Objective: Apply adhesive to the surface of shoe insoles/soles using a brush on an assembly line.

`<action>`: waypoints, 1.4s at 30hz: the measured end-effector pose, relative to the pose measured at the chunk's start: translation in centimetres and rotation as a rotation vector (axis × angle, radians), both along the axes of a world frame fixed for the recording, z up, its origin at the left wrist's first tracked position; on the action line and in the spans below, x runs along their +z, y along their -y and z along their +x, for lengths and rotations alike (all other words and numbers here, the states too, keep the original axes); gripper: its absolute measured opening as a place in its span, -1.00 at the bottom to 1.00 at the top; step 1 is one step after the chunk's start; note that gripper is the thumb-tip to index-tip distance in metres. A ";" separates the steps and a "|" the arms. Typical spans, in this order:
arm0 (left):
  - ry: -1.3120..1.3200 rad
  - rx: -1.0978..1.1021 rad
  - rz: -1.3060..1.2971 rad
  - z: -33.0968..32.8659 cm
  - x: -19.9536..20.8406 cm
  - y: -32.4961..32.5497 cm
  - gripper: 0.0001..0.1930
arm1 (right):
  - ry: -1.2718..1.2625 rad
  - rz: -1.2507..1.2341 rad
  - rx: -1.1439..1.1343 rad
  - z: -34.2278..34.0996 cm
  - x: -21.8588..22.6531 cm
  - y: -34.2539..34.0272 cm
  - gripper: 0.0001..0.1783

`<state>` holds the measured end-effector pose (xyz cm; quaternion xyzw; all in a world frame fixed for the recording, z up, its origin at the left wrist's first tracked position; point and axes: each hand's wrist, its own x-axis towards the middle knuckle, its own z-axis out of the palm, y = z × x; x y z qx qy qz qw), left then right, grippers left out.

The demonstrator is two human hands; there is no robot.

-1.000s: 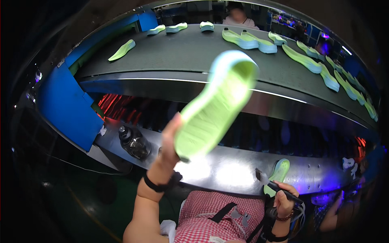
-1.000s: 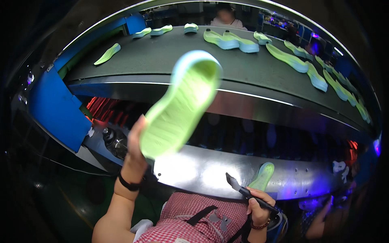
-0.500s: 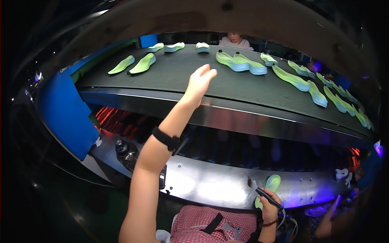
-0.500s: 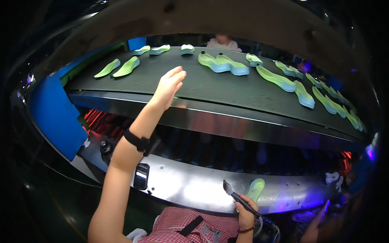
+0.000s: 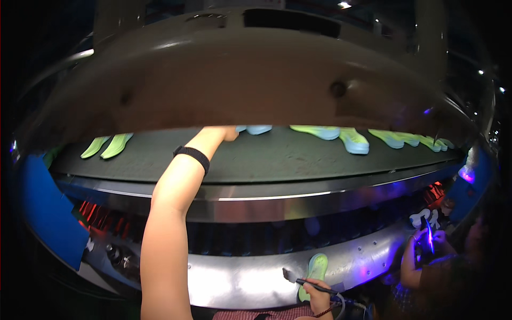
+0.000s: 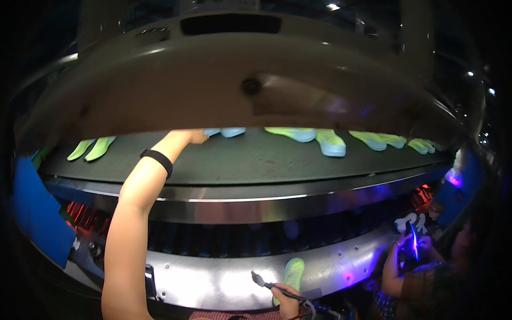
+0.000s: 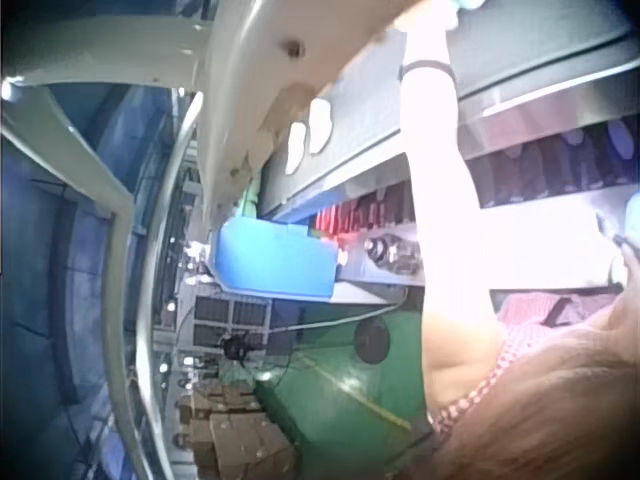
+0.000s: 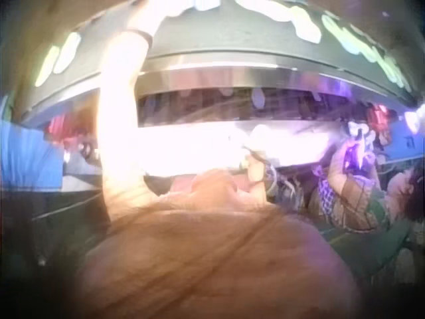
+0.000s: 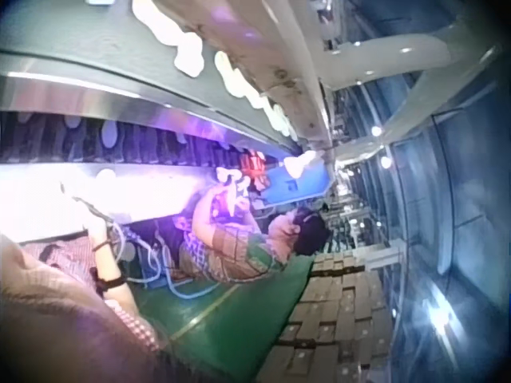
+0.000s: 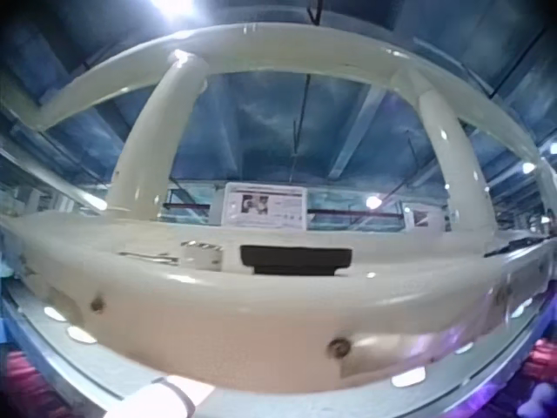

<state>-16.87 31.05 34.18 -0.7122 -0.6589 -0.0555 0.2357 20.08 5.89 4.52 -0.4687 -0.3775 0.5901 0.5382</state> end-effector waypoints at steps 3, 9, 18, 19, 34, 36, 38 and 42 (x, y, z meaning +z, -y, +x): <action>0.035 -0.027 -0.105 0.6 -1.2 -2.6 -0.37 | 0.608 -0.147 0.272 1.3 -1.0 -0.5 -0.75; 0.066 -0.010 -0.326 3.0 -2.6 -2.6 -0.37 | 0.192 -0.282 0.330 1.7 -4.0 -1.4 -0.82; 0.202 -0.117 -0.251 5.1 -0.7 8.9 -0.49 | -0.049 -0.147 0.022 1.2 -1.7 -1.2 -0.78; 0.245 -0.011 -0.242 6.1 -0.4 10.7 -0.58 | -0.022 -0.093 0.001 1.7 -2.6 -1.4 -0.78; 2.234 -0.700 -0.008 0.5 -23.1 30.4 -0.27 | -0.303 -0.065 -0.114 0.4 0.4 -0.2 -0.74; 2.549 -0.648 -0.437 4.8 -24.6 32.2 0.03 | -0.282 -0.050 -0.104 0.1 0.4 -0.4 -0.74; 2.908 -0.866 -0.986 6.2 -29.9 32.7 -0.04 | -0.261 -0.040 -0.064 -0.3 0.9 -0.1 -0.73; 2.727 -0.781 -0.960 11.8 -33.3 30.9 -0.09 | -0.303 0.014 0.032 -1.8 2.2 -0.2 -0.76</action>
